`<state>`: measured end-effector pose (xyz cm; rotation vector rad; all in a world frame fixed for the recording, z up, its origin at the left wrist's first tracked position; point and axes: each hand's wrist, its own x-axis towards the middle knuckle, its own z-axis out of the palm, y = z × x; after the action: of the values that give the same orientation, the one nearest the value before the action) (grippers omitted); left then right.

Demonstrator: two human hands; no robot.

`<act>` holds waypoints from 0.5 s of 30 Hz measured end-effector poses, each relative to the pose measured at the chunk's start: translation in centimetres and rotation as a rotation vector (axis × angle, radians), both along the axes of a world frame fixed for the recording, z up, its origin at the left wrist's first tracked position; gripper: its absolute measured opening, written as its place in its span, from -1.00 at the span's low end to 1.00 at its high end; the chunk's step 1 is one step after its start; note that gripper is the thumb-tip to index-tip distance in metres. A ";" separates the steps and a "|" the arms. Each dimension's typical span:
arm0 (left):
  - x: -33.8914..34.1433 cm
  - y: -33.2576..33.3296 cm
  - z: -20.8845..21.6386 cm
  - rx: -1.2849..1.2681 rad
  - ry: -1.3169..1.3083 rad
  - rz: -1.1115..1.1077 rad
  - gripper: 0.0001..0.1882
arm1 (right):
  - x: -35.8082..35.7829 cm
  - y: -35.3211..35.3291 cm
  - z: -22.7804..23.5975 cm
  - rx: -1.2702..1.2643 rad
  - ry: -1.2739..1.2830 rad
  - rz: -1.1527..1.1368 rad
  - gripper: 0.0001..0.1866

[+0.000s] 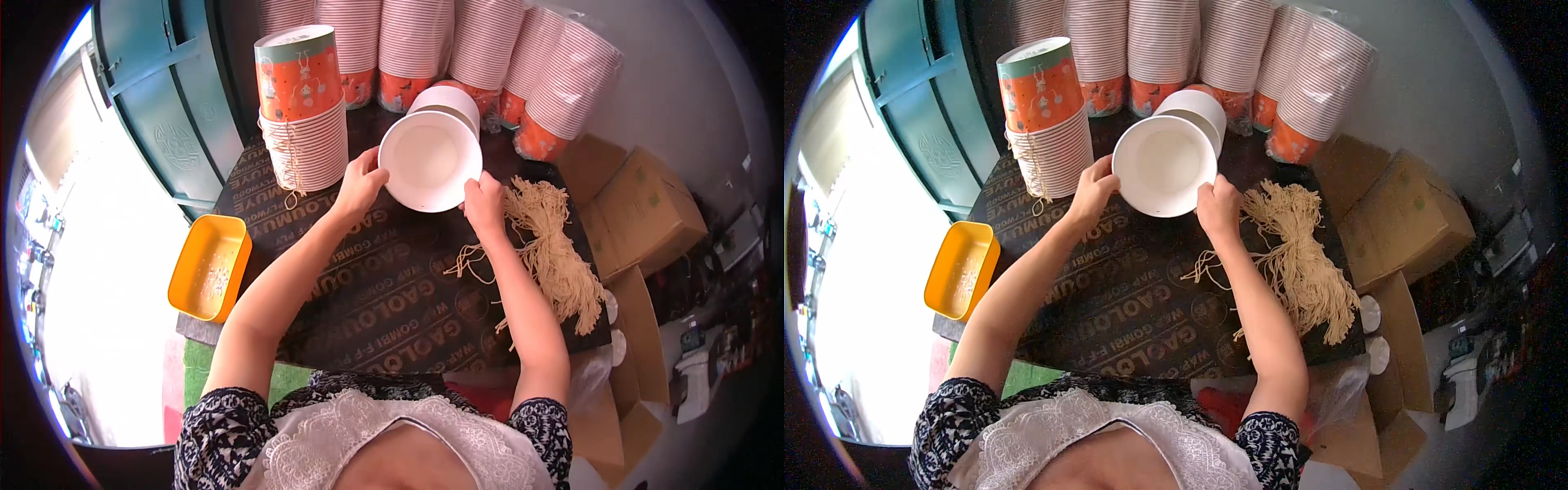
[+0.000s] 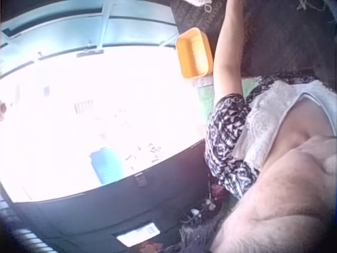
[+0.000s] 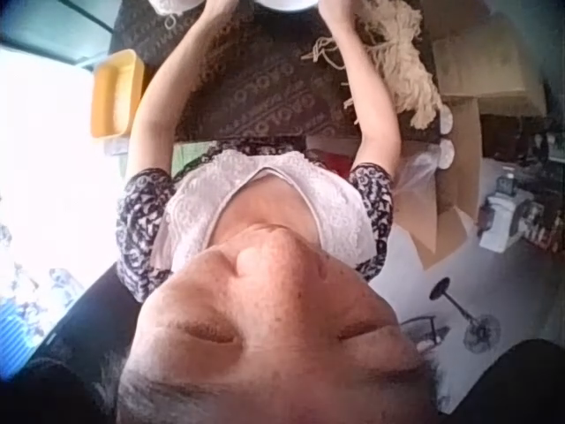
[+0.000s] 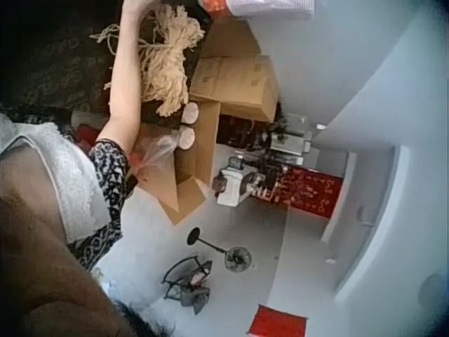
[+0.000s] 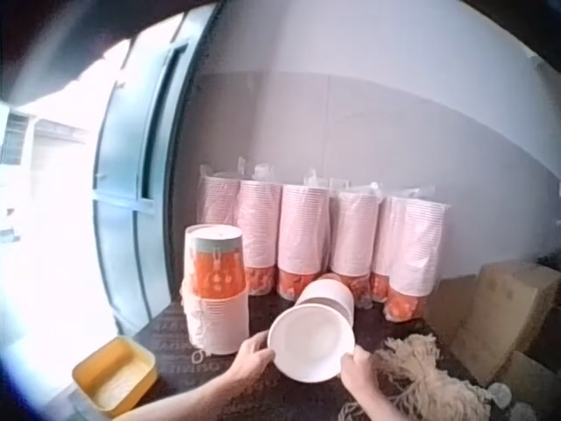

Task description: Threading string through pre-punched holes in paper buckets to create handles.

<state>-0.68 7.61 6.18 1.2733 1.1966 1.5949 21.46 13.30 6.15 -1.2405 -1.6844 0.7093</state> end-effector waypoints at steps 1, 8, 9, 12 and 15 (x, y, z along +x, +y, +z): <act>-0.3 -1.5 0.3 0.039 -0.009 -0.012 -0.44 | -0.5 -1.6 0.8 -0.007 0.000 0.005 -0.76; -2.8 -6.0 -1.3 0.204 0.056 0.027 -0.51 | -1.0 -5.0 -0.1 -0.285 0.294 0.209 -0.77; -3.0 -6.5 -1.5 0.238 0.080 0.054 -0.52 | -1.2 -5.3 -0.4 -0.280 0.323 0.222 -0.76; -2.9 -8.3 -1.0 0.450 0.377 0.210 -0.54 | -1.7 -5.6 -2.1 -0.168 0.258 0.271 -0.75; -3.0 -10.0 1.0 0.545 0.653 0.225 -0.50 | -2.1 -6.2 -2.8 -0.120 0.218 0.318 -0.75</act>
<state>-3.63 -2.43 7.18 2.1964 1.3638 1.8031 19.37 7.12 3.33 -0.9432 -1.6922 1.1107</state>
